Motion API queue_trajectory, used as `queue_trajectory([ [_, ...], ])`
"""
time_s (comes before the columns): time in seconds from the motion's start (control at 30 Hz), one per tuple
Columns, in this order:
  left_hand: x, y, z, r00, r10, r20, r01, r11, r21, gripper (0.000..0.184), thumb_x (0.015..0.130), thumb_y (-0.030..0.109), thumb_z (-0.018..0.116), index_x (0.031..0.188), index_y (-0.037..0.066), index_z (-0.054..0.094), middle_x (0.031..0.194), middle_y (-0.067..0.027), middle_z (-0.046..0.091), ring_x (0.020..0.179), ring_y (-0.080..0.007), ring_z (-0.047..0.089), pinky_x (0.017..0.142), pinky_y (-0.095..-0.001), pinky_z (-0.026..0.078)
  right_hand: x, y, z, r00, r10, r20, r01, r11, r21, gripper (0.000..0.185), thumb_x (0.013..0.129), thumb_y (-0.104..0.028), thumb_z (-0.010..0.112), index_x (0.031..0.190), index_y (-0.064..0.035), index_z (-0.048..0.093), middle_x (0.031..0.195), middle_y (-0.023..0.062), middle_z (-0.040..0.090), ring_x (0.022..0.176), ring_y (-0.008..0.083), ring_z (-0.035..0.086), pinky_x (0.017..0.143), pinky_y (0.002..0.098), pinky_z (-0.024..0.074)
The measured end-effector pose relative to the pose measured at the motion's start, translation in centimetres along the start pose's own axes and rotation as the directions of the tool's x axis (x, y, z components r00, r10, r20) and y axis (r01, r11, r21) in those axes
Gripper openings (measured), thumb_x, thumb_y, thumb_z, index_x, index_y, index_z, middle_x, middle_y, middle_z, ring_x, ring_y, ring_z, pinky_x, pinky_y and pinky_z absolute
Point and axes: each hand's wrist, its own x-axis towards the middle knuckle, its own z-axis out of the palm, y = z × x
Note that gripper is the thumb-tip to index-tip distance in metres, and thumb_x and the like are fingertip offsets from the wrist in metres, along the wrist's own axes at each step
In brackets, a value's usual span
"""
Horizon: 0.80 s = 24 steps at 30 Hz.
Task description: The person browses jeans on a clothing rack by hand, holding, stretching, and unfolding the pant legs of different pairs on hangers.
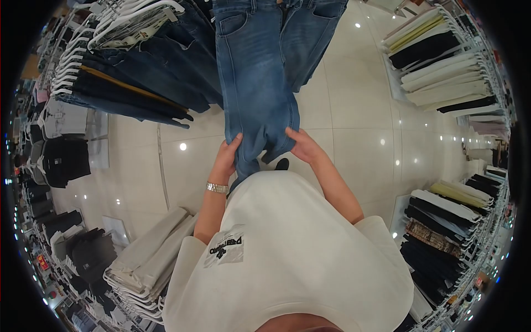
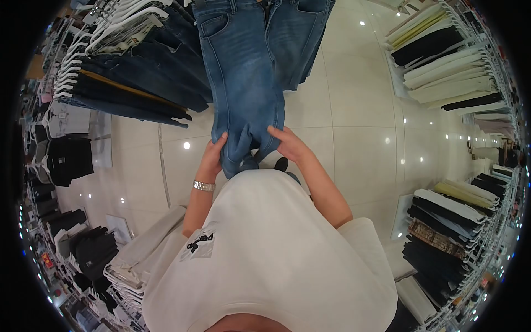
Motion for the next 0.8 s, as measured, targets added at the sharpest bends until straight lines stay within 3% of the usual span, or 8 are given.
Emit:
queue_trajectory([
  [0.13,-0.4,1.7,1.6,0.999,0.027,-0.021,-0.027,0.999,-0.024,0.045,0.098,0.027,0.061,0.130,-0.003,0.052,0.123,-0.0141,0.064,0.106,-0.0230,0.066,0.088,-0.0351,0.056,0.6,1.0,0.1,0.998,0.062,-0.001,-0.059,0.943,-0.326,0.075,0.087,-0.031,0.074,0.145,-0.0005,0.038,0.141,0.0133,0.051,0.127,0.0264,0.053,0.108,0.0391,0.0409],
  [0.23,-0.1,2.0,0.8,0.999,0.040,0.007,-0.038,0.982,-0.182,0.045,0.098,0.028,0.060,0.130,-0.003,0.053,0.122,-0.0160,0.064,0.107,-0.0253,0.066,0.092,-0.0371,0.055,0.4,1.0,0.5,1.000,0.023,0.000,-0.022,0.964,-0.265,0.074,0.089,-0.031,0.072,0.146,-0.0001,0.037,0.140,0.0128,0.052,0.128,0.0254,0.052,0.108,0.0390,0.0400],
  [0.37,-0.1,3.0,-0.6,0.992,0.090,0.092,-0.030,0.859,-0.512,0.048,0.099,0.032,0.057,0.132,-0.002,0.052,0.125,-0.0163,0.063,0.115,-0.0284,0.062,0.102,-0.0406,0.048,-0.5,-0.2,2.1,0.990,0.020,-0.139,-0.036,0.993,-0.113,0.078,0.086,-0.034,0.074,0.143,0.0052,0.037,0.139,0.0182,0.051,0.124,0.0280,0.055,0.102,0.0366,0.0470],
  [0.5,-0.6,0.7,-0.8,0.996,-0.042,0.074,0.066,0.933,-0.353,0.055,0.099,0.035,0.057,0.138,-0.002,0.046,0.135,-0.0151,0.057,0.122,-0.0295,0.058,0.107,-0.0434,0.044,0.1,-0.6,2.3,0.977,-0.032,-0.213,0.009,0.994,-0.110,0.073,0.087,-0.035,0.072,0.138,0.0092,0.043,0.130,0.0209,0.056,0.117,0.0282,0.060,0.096,0.0358,0.0511],
  [0.53,-0.7,0.0,-0.7,0.997,-0.052,0.055,0.064,0.971,-0.230,0.056,0.099,0.033,0.057,0.140,-0.003,0.044,0.137,-0.0146,0.056,0.122,-0.0292,0.057,0.107,-0.0431,0.044,0.1,-0.7,2.4,0.969,-0.041,-0.242,0.011,0.992,-0.124,0.071,0.088,-0.035,0.071,0.136,0.0100,0.044,0.128,0.0212,0.058,0.114,0.0282,0.061,0.095,0.0356,0.0520],
  [0.63,-1.2,-0.5,0.3,0.990,0.012,0.142,-0.003,0.998,-0.068,0.055,0.100,0.032,0.055,0.141,-0.003,0.043,0.138,-0.0155,0.055,0.124,-0.0290,0.056,0.106,-0.0432,0.045,-0.4,-1.9,3.3,0.961,-0.072,-0.266,0.064,0.997,-0.040,0.065,0.089,-0.033,0.070,0.132,0.0108,0.049,0.120,0.0194,0.063,0.106,0.0261,0.065,0.090,0.0328,0.0543],
  [0.73,-0.4,0.5,-0.1,0.997,0.054,0.047,-0.047,0.991,-0.126,0.054,0.100,0.033,0.056,0.139,-0.003,0.045,0.134,-0.0145,0.058,0.121,-0.0288,0.058,0.104,-0.0436,0.047,-0.4,-2.4,2.3,0.976,-0.089,-0.198,0.104,0.992,0.071,0.058,0.091,-0.030,0.068,0.129,0.0102,0.051,0.116,0.0166,0.065,0.099,0.0231,0.068,0.086,0.0302,0.0559],
  [0.8,-0.1,1.9,-0.5,0.995,0.053,0.079,-0.024,0.944,-0.330,0.054,0.101,0.035,0.054,0.138,-0.003,0.046,0.134,-0.0155,0.058,0.120,-0.0298,0.059,0.103,-0.0442,0.047,-0.3,-2.9,2.6,0.980,-0.122,-0.158,0.139,0.985,0.098,0.058,0.092,-0.031,0.067,0.130,0.0096,0.050,0.118,0.0162,0.064,0.101,0.0234,0.067,0.087,0.0322,0.0557],
])
